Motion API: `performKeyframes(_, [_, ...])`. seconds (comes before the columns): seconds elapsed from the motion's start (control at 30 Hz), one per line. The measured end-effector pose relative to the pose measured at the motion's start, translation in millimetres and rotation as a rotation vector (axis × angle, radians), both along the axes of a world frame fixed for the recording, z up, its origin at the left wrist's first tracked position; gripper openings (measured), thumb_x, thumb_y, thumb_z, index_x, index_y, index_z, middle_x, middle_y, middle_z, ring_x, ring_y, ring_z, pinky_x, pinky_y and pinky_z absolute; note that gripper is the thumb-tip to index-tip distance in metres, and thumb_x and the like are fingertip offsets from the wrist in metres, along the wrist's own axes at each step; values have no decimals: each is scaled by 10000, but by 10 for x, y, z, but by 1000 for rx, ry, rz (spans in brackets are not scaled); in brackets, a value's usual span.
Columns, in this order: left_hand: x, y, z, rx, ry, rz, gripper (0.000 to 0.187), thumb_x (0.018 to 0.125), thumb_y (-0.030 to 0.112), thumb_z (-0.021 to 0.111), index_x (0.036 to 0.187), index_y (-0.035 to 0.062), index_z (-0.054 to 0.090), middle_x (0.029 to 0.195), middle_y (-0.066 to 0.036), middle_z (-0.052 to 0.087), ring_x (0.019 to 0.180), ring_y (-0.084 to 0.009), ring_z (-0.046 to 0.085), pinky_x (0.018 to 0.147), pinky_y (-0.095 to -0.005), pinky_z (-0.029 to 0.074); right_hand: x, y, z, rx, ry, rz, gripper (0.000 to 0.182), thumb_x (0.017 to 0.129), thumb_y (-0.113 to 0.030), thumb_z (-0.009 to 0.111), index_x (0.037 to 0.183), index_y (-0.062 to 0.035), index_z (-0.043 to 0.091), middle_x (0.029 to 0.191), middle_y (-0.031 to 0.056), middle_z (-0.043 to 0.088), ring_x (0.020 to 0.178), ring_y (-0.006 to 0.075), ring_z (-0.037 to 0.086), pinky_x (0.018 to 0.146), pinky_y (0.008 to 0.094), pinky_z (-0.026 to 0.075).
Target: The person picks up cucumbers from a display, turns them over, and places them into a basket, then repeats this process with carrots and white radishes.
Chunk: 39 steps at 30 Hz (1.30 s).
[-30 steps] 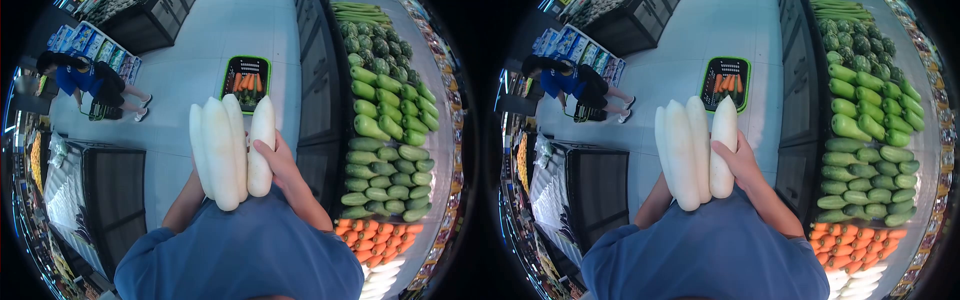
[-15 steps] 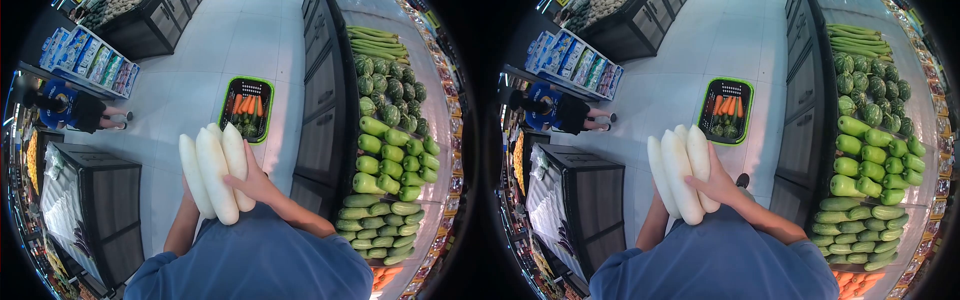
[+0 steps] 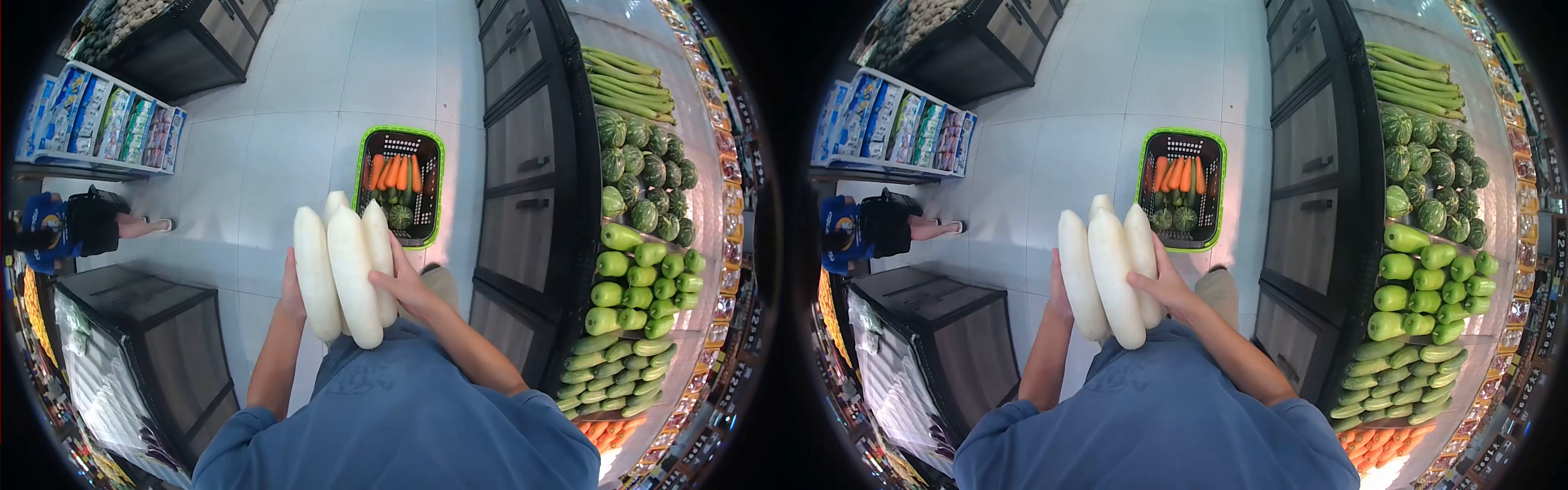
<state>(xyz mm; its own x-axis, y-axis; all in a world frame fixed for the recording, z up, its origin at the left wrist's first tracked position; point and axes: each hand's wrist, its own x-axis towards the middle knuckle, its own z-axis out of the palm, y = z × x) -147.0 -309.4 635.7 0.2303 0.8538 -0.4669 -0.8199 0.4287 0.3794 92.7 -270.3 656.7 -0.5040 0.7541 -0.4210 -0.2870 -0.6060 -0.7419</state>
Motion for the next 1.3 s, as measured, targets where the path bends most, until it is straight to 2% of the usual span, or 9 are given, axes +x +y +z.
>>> performKeyframes(0.07, [-102,152,-10,-21,-26,-22,817,1050,696,247,1583,90,375,1562,-158,478,1406,-335,503,1180,-482,417,-133,131,-118,-71,49,-23,1084,905,-222,801,1662,-74,40,1651,156,265,1510,261,318,1231,403,305])
performKeyframes(0.27, [-53,478,-138,-76,-36,-2,831,1041,711,254,1577,89,383,1554,-159,485,1400,-338,508,1176,-487,421,-162,546,-431,-161,74,21,1016,940,-192,762,1662,-79,56,1634,148,306,1485,246,359,1209,383,339])
performKeyframes(0.4, [242,702,-215,-113,-17,30,821,1043,707,257,1570,92,395,1547,-161,491,1391,-343,516,1179,-490,417,128,891,-459,-248,68,60,987,955,-217,745,1666,-97,71,1627,142,325,1480,240,371,1204,381,347])
performKeyframes(0.5, [587,920,-262,-161,22,69,803,1048,694,265,1566,97,402,1539,-160,501,1389,-341,517,1179,-494,417,433,1129,-679,-198,33,103,925,980,-179,697,1670,-135,81,1622,127,330,1471,240,379,1196,382,364])
performKeyframes(0.67, [1070,1378,-720,-224,45,31,778,1056,675,281,1573,104,396,1536,-153,506,1396,-336,509,1181,-496,413,1036,1639,-1119,-209,43,127,949,980,-246,719,1663,-88,80,1624,134,334,1471,230,381,1200,367,350])
performKeyframes(0.9, [1360,2252,-2235,-395,53,-51,766,1056,677,306,1558,111,424,1513,-129,527,1364,-293,532,1161,-460,433,1355,2252,-2536,-323,-38,-34,828,1046,-261,636,1660,-71,115,1616,135,349,1473,218,368,1196,351,344])
performKeyframes(1.0, [1360,2670,-3178,-512,71,-45,751,1047,675,363,1541,117,454,1509,-119,530,1351,-275,534,1159,-451,430,1309,2467,-3478,-225,-75,-165,739,1075,-222,576,1654,-52,149,1633,121,336,1488,212,340,1220,344,283])
performKeyframes(1.1, [1321,3117,-4100,-556,23,-141,747,1045,680,364,1532,123,471,1497,-111,545,1342,-277,542,1156,-447,433,1198,2765,-4510,-258,-138,-245,646,1099,-256,520,1637,-45,231,1608,108,380,1461,201,371,1206,336,300])
performKeyframes(1.3, [1320,3770,-5666,-520,-21,-173,737,1045,677,368,1501,115,507,1453,-110,585,1304,-271,575,1150,-442,439,1063,3203,-6180,-345,-220,-329,633,1088,-335,546,1612,-65,316,1540,95,469,1392,186,452,1163,338,361])
